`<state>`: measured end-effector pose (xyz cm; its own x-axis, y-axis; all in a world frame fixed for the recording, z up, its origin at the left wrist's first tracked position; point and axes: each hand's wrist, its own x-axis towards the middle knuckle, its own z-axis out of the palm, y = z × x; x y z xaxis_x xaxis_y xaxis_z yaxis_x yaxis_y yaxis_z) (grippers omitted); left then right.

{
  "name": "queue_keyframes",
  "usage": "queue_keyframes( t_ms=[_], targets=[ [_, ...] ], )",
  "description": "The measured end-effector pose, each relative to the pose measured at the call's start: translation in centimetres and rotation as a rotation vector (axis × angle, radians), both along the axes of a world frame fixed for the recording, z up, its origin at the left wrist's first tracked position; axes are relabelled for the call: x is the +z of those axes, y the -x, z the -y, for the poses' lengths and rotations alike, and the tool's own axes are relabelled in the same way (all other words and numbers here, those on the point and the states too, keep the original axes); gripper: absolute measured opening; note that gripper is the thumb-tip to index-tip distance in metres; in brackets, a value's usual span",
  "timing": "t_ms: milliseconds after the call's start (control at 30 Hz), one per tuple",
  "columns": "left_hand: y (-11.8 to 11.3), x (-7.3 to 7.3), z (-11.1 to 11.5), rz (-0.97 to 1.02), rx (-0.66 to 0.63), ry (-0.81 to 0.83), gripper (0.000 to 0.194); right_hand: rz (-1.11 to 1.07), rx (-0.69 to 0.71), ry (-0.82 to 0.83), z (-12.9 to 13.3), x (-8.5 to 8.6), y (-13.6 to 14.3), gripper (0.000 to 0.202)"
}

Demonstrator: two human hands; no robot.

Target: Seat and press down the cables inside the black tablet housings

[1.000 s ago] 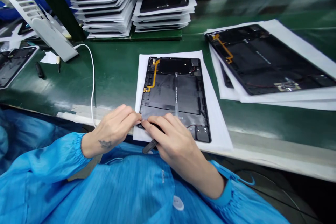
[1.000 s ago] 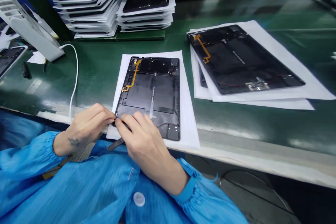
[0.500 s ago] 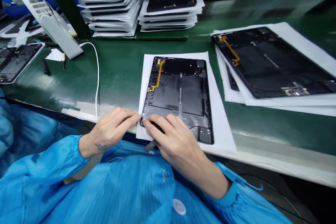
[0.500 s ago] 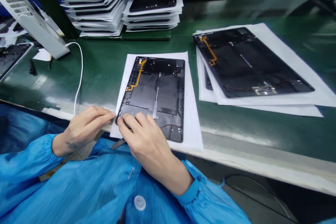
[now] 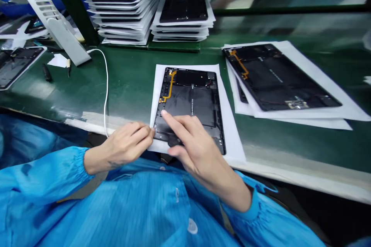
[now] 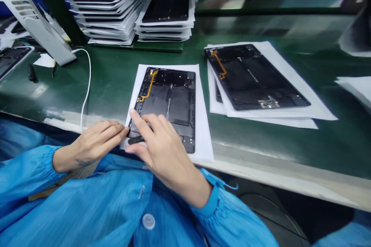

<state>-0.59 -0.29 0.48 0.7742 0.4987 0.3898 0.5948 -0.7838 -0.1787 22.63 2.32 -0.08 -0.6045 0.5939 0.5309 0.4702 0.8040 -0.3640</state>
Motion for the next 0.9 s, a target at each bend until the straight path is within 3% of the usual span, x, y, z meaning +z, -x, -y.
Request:
queue_keyframes(
  t_ms=[100,233,333,733,900],
  targets=[
    [0.6,-0.7,-0.8,0.146,0.042,0.169,0.024,0.078,-0.056,-0.083,-0.3,0.5,-0.3,0.039],
    [0.9,-1.8,-2.2,0.289,0.100,0.377,0.049,0.146,-0.054,-0.090,-0.2,-0.1,0.0,0.040],
    [0.7,-2.3,-2.7,0.293,0.083,0.464,0.055,0.164,-0.033,-0.089,-0.2,-0.7,0.1,0.038],
    [0.3,-3.0,-2.6,0.315,0.082,0.420,0.052,0.248,0.003,-0.080,-0.1,-0.9,0.2,0.033],
    [0.2,-2.6,-2.5,0.263,0.073,0.370,0.051,0.347,0.006,-0.207,-0.1,-0.1,0.5,0.028]
  ],
)
